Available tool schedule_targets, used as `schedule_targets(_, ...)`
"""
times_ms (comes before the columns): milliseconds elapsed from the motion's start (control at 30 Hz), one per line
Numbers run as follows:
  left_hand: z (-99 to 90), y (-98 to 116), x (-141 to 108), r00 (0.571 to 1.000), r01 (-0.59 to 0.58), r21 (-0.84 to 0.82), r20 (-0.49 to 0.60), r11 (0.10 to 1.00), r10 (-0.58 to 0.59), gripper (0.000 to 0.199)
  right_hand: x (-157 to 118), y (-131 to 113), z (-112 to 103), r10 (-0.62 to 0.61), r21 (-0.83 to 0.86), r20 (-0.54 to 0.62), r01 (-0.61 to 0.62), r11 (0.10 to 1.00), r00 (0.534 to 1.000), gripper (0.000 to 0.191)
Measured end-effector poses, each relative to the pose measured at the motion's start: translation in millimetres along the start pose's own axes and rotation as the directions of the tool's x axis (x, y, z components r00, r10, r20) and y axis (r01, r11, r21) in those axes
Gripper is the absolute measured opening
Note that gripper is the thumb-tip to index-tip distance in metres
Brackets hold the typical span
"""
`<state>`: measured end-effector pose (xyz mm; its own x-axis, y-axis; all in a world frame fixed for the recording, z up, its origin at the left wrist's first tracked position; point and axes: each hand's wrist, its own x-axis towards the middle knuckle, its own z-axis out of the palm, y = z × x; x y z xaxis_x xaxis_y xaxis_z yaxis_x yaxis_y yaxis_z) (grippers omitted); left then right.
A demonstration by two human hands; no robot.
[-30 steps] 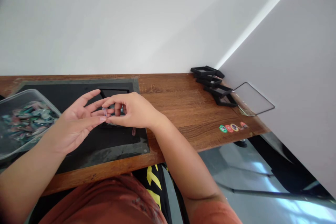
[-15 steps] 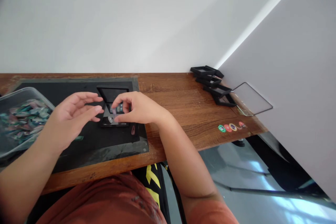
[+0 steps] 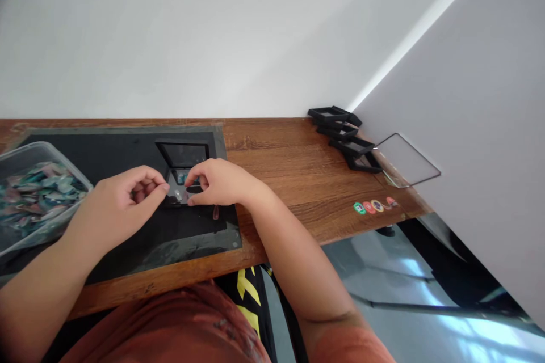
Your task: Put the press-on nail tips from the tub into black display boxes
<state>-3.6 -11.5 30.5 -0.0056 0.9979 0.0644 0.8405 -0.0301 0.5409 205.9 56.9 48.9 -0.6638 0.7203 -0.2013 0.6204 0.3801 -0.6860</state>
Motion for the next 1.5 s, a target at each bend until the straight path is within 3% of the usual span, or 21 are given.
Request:
schedule_targets(300,-2.3,0,1,1.0,-0.003,0.003,-0.017,1.0,0.003,0.019,-2,-1,1,-0.031,-0.014,-0.023,0.031,0.999,0.999,0.032)
schedule_targets(767,4.4,6,-1,0.99,-0.098,0.104,0.106,0.99,0.087,0.029,-1,-5,5,-0.045,-0.179,-0.047,0.036,0.983,0.998,0.018)
schedule_targets(900,5.2,4,-1,0.991,-0.125,0.135,0.061,0.983,0.117,0.028,-1,-5,5,-0.034,-0.206,-0.07,0.019,0.978,0.997,0.018)
schedule_targets(1000,5.0,2,0,0.991,-0.135,0.154,0.025,0.979,0.132,0.024,-1,-4,5,-0.019,-0.193,-0.07,0.005,0.981,0.997,0.019)
schedule_targets(1167,5.8,0,2,0.993,-0.113,0.193,0.059,0.975,0.103,0.027,-1,-2,5,-0.012,-0.184,-0.056,0.002,0.983,0.998,0.019)
schedule_targets(1500,3.5,3,2,0.997,-0.07,0.037,0.025,0.997,0.069,0.028,9,17,5,-0.194,0.071,-0.19,0.211,0.975,0.962,0.016)
